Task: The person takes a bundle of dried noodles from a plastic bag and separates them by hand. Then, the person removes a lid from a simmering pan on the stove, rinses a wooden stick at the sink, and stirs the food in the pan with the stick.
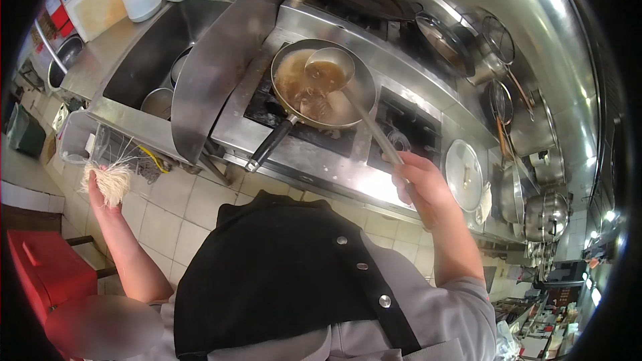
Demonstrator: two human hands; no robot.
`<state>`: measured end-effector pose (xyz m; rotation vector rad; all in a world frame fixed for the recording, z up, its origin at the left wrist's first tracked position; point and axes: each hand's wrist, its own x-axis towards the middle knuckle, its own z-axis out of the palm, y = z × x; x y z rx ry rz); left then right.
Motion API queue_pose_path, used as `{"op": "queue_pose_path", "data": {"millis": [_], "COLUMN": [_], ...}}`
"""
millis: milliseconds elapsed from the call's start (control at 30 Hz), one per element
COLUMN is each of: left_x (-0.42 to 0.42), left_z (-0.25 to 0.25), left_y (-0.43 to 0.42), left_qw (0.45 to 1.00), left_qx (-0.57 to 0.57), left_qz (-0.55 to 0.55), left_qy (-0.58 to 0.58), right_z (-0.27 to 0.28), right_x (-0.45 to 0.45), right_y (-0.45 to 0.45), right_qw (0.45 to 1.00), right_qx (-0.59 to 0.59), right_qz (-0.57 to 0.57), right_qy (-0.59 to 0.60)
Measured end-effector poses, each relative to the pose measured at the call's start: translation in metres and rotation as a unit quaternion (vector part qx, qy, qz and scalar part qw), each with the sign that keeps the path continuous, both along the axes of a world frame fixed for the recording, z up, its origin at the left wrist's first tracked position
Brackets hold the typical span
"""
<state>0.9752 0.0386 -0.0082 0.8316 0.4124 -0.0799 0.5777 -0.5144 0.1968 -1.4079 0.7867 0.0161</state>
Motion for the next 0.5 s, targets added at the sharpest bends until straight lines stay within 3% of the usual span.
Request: {"op": "queue_pose_path", "data": {"millis": [233,333,433,500], "left_x": [0.009,0.011,0.015,0.021], "left_z": [0.003,0.003,0.000,-0.005], "left_y": [-0.005,-0.006,-0.002,0.004], "left_qw": [1.000,1.000,1.000,0.999], "left_qx": [0.007,0.012,0.001,-0.012], "left_qz": [0.004,0.000,-0.006,-0.017], "left_qy": [-0.013,-0.021,-0.024,-0.031], "right_z": [-0.003,-0.018,-0.018,-0.021], "right_x": [-0.017,-0.024,-0.018,-0.011], "right_y": [-0.013,-0.014,-0.012,-0.010], "right_qw": [0.981,0.905,0.829,0.814], "right_qx": [-0.164,-0.408,-0.536,-0.555], "right_qz": [0.072,0.095,0.091,0.088], "right_qy": [0.079,0.080,0.130,0.149]}}
